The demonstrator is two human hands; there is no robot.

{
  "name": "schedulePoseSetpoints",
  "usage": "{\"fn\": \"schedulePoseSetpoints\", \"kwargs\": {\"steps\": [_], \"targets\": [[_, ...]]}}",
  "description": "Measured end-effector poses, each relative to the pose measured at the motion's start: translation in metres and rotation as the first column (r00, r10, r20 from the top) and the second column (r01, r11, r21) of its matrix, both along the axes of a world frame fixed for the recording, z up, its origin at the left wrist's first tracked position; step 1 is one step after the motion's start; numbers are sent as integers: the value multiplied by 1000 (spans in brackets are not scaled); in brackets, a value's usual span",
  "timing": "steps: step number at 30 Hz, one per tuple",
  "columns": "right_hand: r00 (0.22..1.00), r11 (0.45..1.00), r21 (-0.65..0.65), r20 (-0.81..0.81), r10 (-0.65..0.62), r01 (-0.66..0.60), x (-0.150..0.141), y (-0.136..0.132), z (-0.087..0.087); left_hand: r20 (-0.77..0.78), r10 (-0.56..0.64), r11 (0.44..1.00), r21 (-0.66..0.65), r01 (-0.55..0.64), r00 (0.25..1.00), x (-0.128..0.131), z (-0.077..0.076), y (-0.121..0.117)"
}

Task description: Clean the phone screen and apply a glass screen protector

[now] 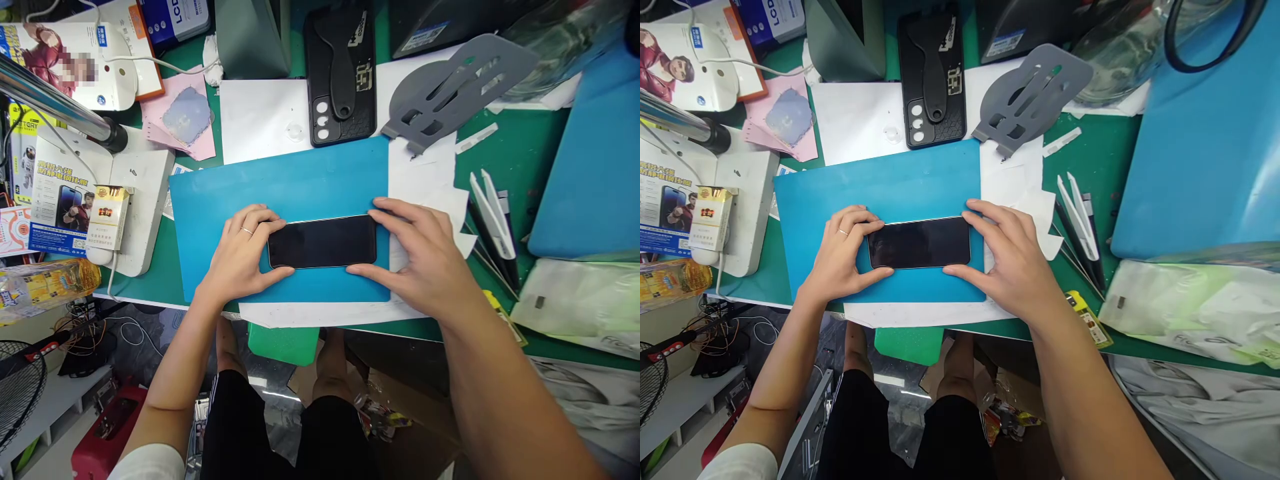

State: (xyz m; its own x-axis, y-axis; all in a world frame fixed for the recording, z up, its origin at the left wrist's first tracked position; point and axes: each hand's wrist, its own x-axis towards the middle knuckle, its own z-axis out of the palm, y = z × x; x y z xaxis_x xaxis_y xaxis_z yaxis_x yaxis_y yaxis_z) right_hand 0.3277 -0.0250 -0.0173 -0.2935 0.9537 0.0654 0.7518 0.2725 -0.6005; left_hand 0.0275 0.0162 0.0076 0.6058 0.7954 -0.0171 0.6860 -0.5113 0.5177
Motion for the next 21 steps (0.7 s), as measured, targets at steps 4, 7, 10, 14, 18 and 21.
{"fn": "schedulePoseSetpoints", "kwargs": {"steps": [4,7,10,14,18,21], "targets": [[1000,999,-46,-8,-18,18,0,0,0,-3,3,1000,-4,-3,1000,0,0,0],[1000,999,-47,-2,-20,20,0,0,-1,6,1,1000,4,-1,1000,0,0,0],[999,1000,-24,28,-19,19,-1,1,0,3,3,1000,-6,-3,1000,0,0,0],[999,1000,-11,48,-18,18,-1,2,2,-2,3,1000,-11,-3,1000,0,0,1],[999,1000,12,40,3,-3,0,2,2,-12,3,1000,-22,-3,1000,1,1,1],[999,999,30,37,19,-20,1,2,2,-20,4,1000,-29,-5,1000,1,1,1]]}}
